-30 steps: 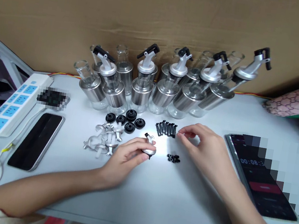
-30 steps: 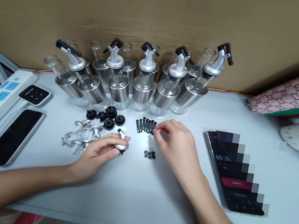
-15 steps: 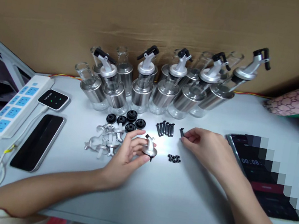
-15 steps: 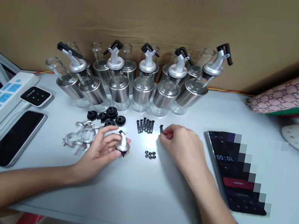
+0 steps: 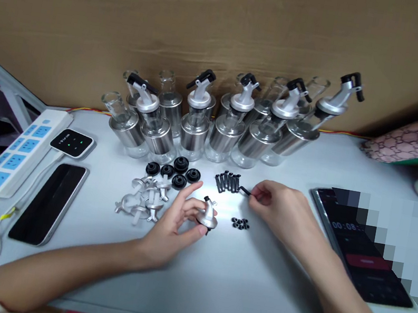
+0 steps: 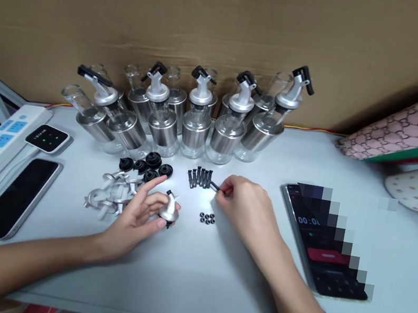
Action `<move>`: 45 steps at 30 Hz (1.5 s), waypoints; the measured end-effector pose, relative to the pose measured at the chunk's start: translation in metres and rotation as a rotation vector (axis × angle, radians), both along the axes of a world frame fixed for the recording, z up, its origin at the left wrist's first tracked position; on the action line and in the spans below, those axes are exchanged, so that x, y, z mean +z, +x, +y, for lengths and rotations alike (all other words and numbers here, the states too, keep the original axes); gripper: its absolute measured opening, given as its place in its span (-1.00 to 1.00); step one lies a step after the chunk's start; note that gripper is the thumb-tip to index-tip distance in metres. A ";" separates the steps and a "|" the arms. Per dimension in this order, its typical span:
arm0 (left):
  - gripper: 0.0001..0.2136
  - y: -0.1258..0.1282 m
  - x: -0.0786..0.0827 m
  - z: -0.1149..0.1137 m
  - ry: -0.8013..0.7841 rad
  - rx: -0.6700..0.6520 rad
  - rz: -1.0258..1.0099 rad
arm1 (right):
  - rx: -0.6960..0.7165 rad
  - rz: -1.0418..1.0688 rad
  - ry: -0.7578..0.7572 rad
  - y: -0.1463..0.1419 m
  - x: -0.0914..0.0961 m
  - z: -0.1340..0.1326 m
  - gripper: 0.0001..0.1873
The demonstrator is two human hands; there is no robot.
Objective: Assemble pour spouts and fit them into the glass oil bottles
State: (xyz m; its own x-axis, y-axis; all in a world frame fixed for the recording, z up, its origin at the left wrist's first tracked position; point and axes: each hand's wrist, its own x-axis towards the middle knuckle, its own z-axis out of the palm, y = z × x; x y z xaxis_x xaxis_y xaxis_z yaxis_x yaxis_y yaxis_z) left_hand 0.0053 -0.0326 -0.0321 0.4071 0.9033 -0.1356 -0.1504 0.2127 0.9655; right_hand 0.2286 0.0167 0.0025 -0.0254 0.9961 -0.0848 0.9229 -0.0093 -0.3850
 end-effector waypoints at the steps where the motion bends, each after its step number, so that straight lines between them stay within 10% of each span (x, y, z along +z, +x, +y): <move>1: -0.37 0.000 0.000 0.000 0.001 -0.004 -0.001 | 0.031 0.080 0.043 -0.002 0.001 -0.001 -0.91; 12: -0.37 0.000 -0.001 0.000 0.074 -0.034 -0.020 | 0.435 0.424 0.560 -0.031 0.005 -0.027 -0.86; 45: -0.56 -0.002 -0.001 0.001 0.077 -0.019 -0.054 | 0.537 0.350 0.554 -0.027 -0.006 -0.028 -0.75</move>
